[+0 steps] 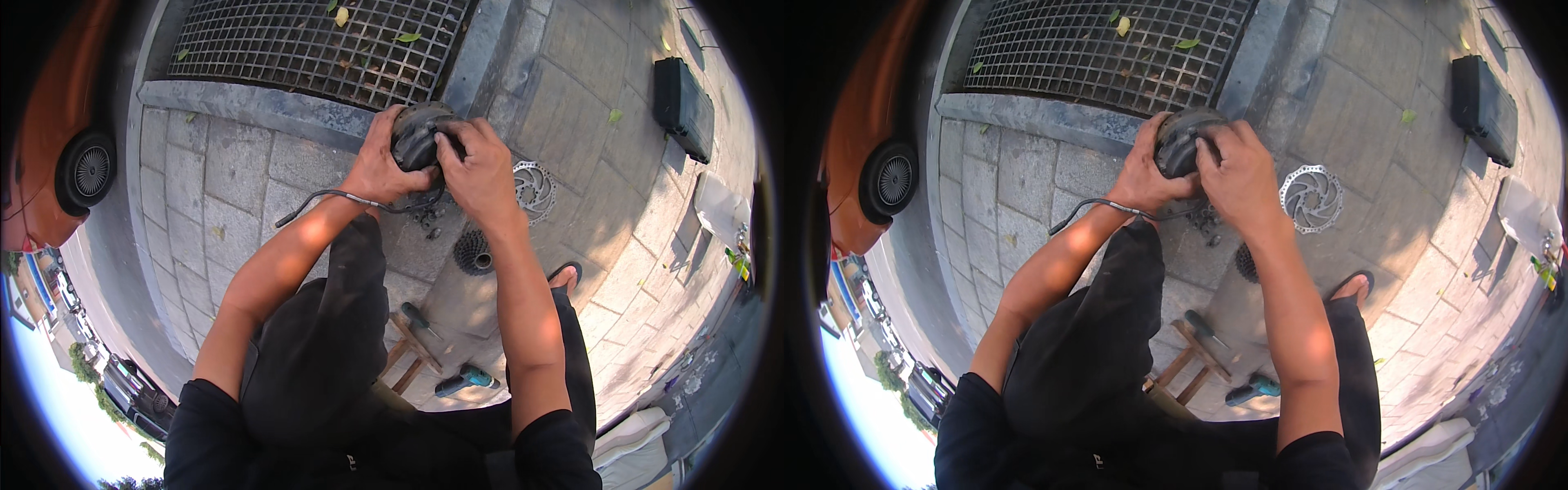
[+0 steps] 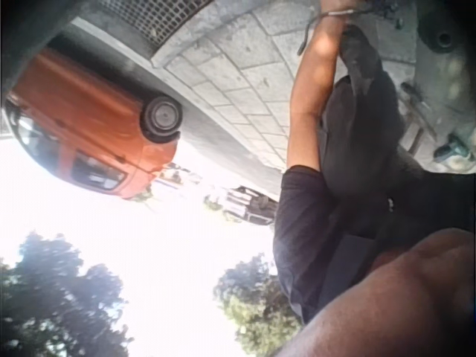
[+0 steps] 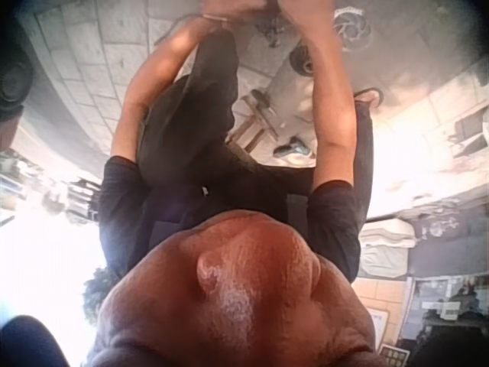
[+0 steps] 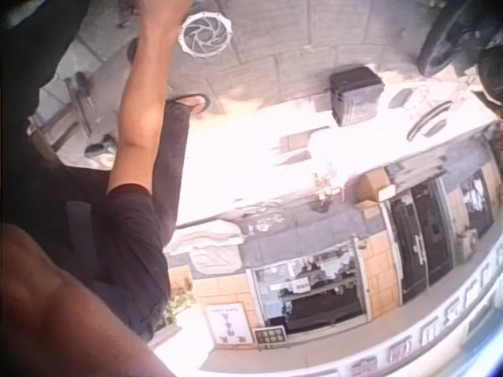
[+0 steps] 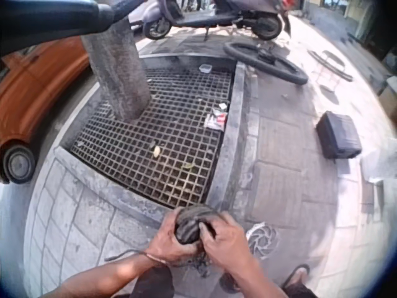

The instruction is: The person assembles a bicycle hub motor by hand, attaching a metal cover to the motor housing and inserting a cable. They then retrieve a sprocket and brake disc from a shelf and place them on the ground before reattaching the cover to the motor.

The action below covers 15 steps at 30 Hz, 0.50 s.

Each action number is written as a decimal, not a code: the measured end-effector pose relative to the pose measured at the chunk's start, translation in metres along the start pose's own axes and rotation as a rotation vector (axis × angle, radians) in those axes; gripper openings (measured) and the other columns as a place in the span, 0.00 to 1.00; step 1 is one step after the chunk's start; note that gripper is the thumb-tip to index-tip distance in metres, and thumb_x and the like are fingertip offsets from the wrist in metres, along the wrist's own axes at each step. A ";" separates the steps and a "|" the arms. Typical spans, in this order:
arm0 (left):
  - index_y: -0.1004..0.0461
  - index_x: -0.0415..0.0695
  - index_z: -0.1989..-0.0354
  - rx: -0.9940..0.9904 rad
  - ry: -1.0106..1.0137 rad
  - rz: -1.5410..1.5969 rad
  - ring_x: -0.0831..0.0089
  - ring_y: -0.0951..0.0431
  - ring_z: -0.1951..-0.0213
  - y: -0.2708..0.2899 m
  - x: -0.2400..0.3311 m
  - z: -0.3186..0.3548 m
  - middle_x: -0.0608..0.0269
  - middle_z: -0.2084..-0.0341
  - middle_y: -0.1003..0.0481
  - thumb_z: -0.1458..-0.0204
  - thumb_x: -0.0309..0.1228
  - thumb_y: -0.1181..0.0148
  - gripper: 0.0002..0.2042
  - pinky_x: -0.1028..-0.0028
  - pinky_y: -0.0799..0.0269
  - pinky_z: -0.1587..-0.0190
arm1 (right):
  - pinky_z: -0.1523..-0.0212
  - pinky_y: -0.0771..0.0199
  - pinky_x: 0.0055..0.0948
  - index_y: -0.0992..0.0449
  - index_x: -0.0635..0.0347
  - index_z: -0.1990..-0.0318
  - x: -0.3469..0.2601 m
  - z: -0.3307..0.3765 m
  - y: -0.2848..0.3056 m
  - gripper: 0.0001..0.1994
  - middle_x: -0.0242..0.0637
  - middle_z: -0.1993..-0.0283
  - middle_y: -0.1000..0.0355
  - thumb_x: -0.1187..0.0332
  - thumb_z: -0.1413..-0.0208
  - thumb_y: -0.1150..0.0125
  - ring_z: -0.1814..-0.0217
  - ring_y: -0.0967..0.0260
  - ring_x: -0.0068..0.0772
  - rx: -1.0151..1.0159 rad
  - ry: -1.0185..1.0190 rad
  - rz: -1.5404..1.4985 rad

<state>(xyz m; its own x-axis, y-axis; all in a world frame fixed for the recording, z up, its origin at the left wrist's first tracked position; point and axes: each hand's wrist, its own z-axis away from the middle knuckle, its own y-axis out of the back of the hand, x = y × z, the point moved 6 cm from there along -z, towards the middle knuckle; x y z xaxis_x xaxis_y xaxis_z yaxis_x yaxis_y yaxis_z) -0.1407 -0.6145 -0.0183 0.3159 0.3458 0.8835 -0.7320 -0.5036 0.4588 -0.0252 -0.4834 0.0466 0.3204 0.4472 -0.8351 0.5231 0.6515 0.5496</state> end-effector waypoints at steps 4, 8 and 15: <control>0.40 0.36 0.31 -0.069 0.056 0.040 0.53 0.29 0.37 0.002 -0.007 -0.006 0.44 0.41 0.32 0.70 0.41 0.19 0.53 0.61 0.33 0.33 | 0.57 0.23 0.48 0.21 0.64 0.56 0.004 -0.009 -0.004 0.08 0.49 0.60 0.27 0.70 0.40 0.36 0.58 0.25 0.58 0.001 0.154 0.059; 0.40 0.35 0.31 -0.139 0.111 0.022 0.58 0.28 0.37 0.006 -0.006 -0.014 0.46 0.40 0.30 0.68 0.41 0.19 0.53 0.63 0.33 0.33 | 0.58 0.23 0.51 0.25 0.66 0.57 0.017 -0.017 -0.009 0.09 0.49 0.59 0.28 0.68 0.38 0.37 0.58 0.26 0.59 -0.060 0.219 0.155; 0.40 0.35 0.29 -0.185 0.199 -0.002 0.60 0.26 0.39 0.010 -0.006 -0.023 0.47 0.42 0.26 0.66 0.45 0.19 0.54 0.65 0.32 0.35 | 0.56 0.23 0.51 0.25 0.66 0.57 0.030 -0.020 -0.011 0.09 0.49 0.57 0.28 0.67 0.36 0.40 0.57 0.26 0.60 -0.051 0.204 0.140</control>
<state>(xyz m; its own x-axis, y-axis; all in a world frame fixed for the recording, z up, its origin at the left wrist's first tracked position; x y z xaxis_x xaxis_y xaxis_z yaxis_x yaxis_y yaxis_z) -0.1643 -0.6032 -0.0207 0.2060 0.5044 0.8385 -0.8353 -0.3557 0.4192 -0.0371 -0.4649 0.0159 0.2176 0.6463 -0.7314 0.4429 0.6024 0.6640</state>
